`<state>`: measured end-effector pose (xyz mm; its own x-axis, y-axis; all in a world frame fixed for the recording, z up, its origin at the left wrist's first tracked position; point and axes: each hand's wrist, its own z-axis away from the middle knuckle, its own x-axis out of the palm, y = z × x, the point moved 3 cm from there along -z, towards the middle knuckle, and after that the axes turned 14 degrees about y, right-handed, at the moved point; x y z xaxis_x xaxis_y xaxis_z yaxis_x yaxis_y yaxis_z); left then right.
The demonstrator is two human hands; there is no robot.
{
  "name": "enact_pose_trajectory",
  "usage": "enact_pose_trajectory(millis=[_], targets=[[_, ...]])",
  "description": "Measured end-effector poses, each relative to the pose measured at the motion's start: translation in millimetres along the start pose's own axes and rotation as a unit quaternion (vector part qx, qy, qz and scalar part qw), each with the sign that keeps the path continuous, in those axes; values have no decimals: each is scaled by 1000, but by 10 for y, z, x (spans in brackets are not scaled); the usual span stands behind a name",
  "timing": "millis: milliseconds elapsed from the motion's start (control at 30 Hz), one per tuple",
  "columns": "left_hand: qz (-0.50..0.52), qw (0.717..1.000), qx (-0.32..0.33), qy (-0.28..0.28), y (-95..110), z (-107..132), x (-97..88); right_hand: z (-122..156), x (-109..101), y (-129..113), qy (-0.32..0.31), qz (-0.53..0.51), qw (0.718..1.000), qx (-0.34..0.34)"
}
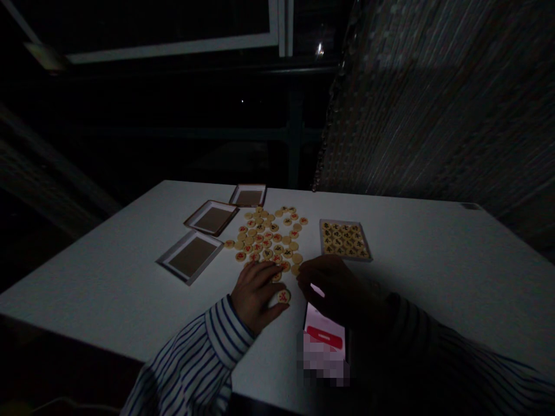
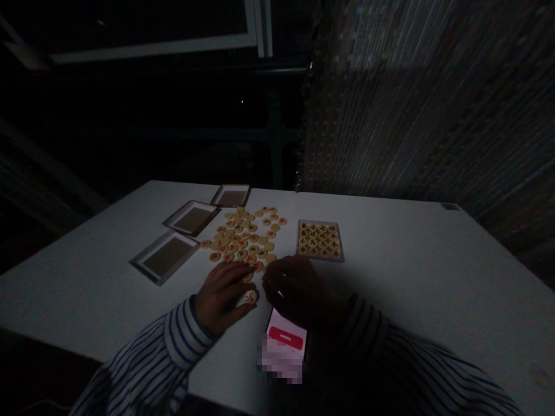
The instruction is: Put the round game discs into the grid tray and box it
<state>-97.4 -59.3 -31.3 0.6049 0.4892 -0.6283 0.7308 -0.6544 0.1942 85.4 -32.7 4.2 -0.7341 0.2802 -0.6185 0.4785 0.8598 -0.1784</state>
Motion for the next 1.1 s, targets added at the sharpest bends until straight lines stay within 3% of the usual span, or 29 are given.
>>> enact_pose_trajectory(millis=[167,400,633,933,1100], targets=[[-11,1000,1,22,-21,-55,-39,-18,-17,0,18,2,1000,16],[-14,999,-24,24,6,-173,-98,-73,-34,73,-15,11,999,34],[-23,998,-51,20,82,-427,-136,-163,-230,304,10,18,997,78],[-1,997,-74,33,191,-784,36,-210,-573,497,44,29,987,150],[7,996,-76,36,268,-1013,161,-160,-667,649,70,7,966,247]])
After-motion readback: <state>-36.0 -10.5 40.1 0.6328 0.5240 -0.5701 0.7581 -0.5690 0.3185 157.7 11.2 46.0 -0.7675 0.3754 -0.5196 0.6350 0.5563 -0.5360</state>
